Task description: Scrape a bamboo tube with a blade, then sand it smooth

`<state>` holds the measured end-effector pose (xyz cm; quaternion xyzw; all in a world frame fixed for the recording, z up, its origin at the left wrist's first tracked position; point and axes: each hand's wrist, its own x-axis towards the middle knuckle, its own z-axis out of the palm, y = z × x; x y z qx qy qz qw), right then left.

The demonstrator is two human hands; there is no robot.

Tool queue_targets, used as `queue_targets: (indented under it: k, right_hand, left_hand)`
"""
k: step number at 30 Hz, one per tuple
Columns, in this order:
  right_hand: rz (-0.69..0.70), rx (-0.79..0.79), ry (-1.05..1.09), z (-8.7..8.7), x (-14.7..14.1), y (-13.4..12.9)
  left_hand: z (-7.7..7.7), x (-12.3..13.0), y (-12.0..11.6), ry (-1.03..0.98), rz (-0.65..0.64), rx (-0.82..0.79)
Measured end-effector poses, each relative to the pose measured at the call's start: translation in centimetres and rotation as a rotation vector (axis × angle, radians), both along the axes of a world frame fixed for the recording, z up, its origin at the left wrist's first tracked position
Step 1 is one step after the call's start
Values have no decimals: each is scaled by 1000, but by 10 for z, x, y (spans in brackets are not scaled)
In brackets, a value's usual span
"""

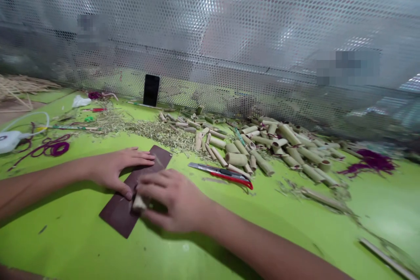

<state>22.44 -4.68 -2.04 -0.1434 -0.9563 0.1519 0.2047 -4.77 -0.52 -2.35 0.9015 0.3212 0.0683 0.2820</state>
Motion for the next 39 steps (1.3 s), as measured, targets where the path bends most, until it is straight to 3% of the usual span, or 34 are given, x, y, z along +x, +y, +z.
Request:
queue_targets:
  k: [2,4,9,14,19,24,29,30,34,39]
  right_hand:
    - [-203,-49,-8,2,0,0]
    - [-260,-83,-23,4,0,-4]
    - [20,-15,-31,2,2,-4]
    - [-299,-69,-36,3,-1,-4]
    - [37,-23,-19,0,-2,-10]
    - [-231,-42,21,-2,0,-3]
    - [57,-51,-2,-1,-1,-7]
    - [40,-59,-5,0,-1,-6]
    - [-254,-106,-55,6,0,-5]
    - [-35,-91,-58,3,-1,-11]
  left_hand:
    - [1,0,0,10,5,2]
    - [1,1,0,13,1,2]
    - [1,1,-1,18,-1,5]
    - [0,2,-1,41,13,1]
    - [-1,0,0,17,-11,-1]
    - [-2,-1,0,33,1,8]
    - [-2,-1,0,20,-16,16]
    - [-2,-1,0,24,-11,18]
    - [-2,0,0,41,8,16]
    - [-2,-1,0,18,-19,15]
